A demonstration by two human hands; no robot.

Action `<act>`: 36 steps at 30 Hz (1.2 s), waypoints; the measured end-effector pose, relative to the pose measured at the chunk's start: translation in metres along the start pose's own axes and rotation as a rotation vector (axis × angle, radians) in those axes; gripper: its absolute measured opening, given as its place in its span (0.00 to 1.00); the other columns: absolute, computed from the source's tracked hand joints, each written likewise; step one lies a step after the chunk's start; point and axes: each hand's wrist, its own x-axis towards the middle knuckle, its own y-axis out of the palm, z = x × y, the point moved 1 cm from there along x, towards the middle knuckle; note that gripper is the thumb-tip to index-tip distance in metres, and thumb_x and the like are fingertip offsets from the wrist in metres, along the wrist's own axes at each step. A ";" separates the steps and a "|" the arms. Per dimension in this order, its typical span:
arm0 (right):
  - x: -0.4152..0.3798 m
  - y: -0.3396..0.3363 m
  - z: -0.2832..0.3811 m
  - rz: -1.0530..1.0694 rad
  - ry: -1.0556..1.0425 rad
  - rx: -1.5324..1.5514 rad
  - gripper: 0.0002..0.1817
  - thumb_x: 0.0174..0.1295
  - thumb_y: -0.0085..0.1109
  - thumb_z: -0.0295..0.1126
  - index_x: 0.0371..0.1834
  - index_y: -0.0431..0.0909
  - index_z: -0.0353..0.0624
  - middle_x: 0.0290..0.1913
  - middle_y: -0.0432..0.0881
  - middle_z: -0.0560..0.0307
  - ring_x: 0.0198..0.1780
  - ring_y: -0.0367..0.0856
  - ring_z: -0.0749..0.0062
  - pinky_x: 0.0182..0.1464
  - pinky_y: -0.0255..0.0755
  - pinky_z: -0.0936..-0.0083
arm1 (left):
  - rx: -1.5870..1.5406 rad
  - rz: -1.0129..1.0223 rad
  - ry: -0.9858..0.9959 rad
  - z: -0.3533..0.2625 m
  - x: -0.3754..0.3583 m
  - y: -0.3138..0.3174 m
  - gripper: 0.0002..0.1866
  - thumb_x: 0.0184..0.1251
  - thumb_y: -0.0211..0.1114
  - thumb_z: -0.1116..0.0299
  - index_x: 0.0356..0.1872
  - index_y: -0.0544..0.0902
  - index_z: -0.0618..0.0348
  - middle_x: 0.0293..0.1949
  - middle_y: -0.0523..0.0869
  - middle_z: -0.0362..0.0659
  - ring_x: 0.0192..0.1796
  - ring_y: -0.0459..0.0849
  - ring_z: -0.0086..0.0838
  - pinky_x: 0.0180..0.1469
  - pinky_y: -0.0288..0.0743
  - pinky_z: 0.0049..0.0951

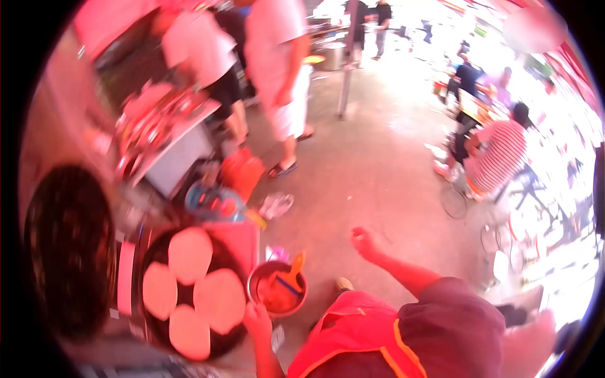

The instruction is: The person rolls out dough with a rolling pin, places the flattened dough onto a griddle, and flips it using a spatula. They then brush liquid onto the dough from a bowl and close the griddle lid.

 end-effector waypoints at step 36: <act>0.547 -0.585 -0.609 0.197 1.773 -0.385 0.14 0.54 0.59 0.36 0.37 0.85 0.38 0.43 0.86 0.44 0.49 0.84 0.57 0.51 0.78 0.63 | -0.072 0.505 0.456 -0.756 0.599 1.011 0.12 0.61 0.57 0.68 0.23 0.71 0.65 0.19 0.76 0.57 0.23 0.77 0.53 0.27 0.69 0.45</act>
